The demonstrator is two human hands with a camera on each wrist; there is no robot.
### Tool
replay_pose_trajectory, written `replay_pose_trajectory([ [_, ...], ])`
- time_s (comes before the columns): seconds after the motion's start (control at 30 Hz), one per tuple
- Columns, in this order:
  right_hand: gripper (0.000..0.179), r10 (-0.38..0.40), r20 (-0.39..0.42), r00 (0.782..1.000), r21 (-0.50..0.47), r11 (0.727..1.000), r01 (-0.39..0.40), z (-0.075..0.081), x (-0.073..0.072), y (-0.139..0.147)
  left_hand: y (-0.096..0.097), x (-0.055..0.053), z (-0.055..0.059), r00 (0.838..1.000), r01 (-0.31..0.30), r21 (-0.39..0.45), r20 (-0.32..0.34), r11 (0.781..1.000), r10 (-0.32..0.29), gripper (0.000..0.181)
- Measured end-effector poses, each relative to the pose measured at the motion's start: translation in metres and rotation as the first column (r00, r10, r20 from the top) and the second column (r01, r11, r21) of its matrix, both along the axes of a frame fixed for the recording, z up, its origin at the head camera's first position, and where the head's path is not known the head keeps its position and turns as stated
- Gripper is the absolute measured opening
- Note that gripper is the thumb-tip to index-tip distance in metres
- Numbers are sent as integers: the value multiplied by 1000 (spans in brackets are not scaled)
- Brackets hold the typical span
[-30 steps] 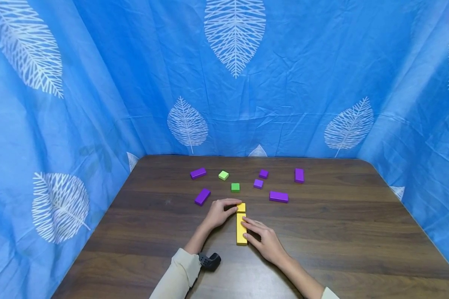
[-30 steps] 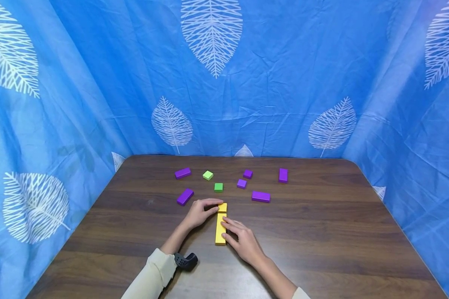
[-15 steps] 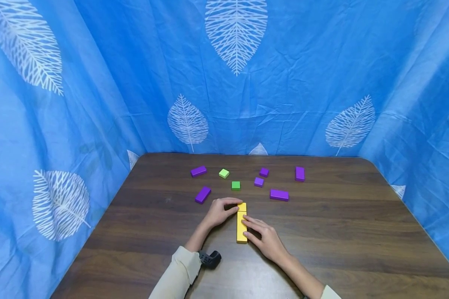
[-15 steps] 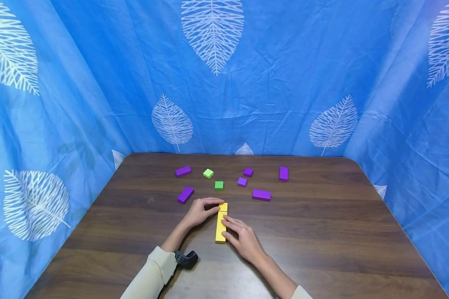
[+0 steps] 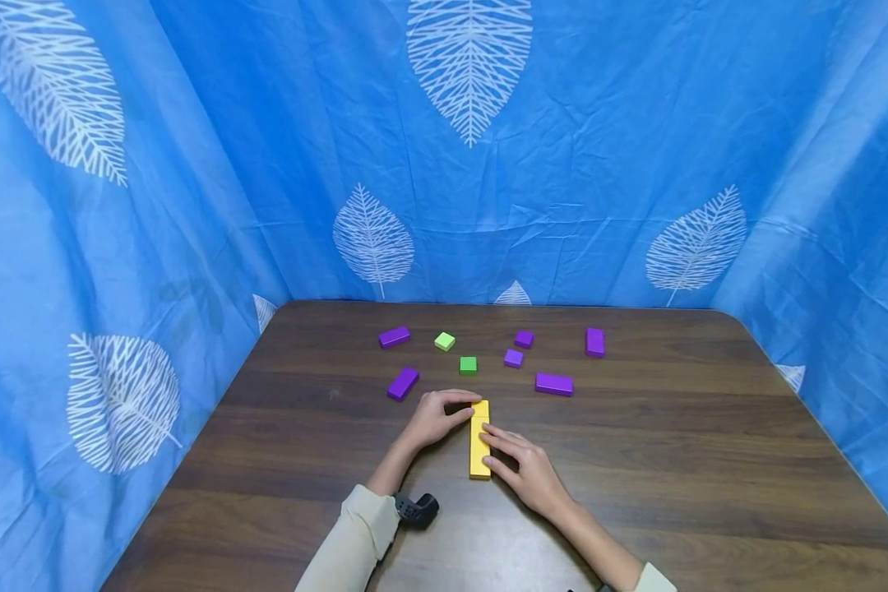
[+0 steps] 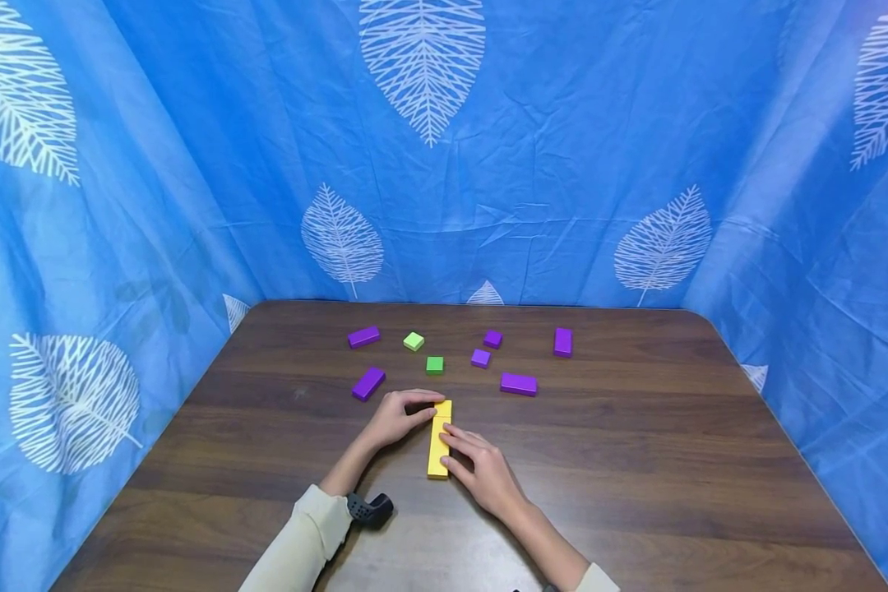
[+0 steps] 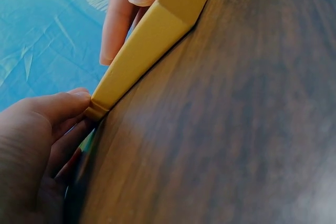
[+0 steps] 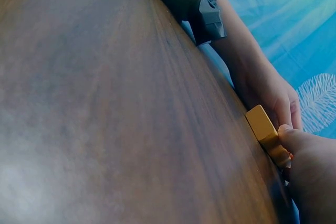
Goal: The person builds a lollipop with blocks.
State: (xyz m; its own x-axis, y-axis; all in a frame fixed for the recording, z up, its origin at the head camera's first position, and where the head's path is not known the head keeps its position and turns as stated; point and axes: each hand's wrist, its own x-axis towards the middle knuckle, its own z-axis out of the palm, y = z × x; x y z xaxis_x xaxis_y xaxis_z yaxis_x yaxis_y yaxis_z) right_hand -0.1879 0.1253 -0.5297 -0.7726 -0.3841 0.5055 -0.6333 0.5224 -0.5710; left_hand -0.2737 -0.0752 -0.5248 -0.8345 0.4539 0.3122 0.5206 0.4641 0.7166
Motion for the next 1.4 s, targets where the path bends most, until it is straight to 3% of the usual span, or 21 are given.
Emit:
replay_pose_trajectory([
  [0.47,33,-4,-12,1000,6,1000,4,-1,1,0,0,1,0,1000,6,0,-6,1000,-6,25],
  [1.1,33,-5,41,999,6,1000,5,1,2,1,0,1,-1,1000,14,0,5,1000,-14,26],
  [1.4,34,-8,18,1000,14,1000,7,-1,1,0,-1,1,0,1000,14,0,4,1000,-14,26],
])
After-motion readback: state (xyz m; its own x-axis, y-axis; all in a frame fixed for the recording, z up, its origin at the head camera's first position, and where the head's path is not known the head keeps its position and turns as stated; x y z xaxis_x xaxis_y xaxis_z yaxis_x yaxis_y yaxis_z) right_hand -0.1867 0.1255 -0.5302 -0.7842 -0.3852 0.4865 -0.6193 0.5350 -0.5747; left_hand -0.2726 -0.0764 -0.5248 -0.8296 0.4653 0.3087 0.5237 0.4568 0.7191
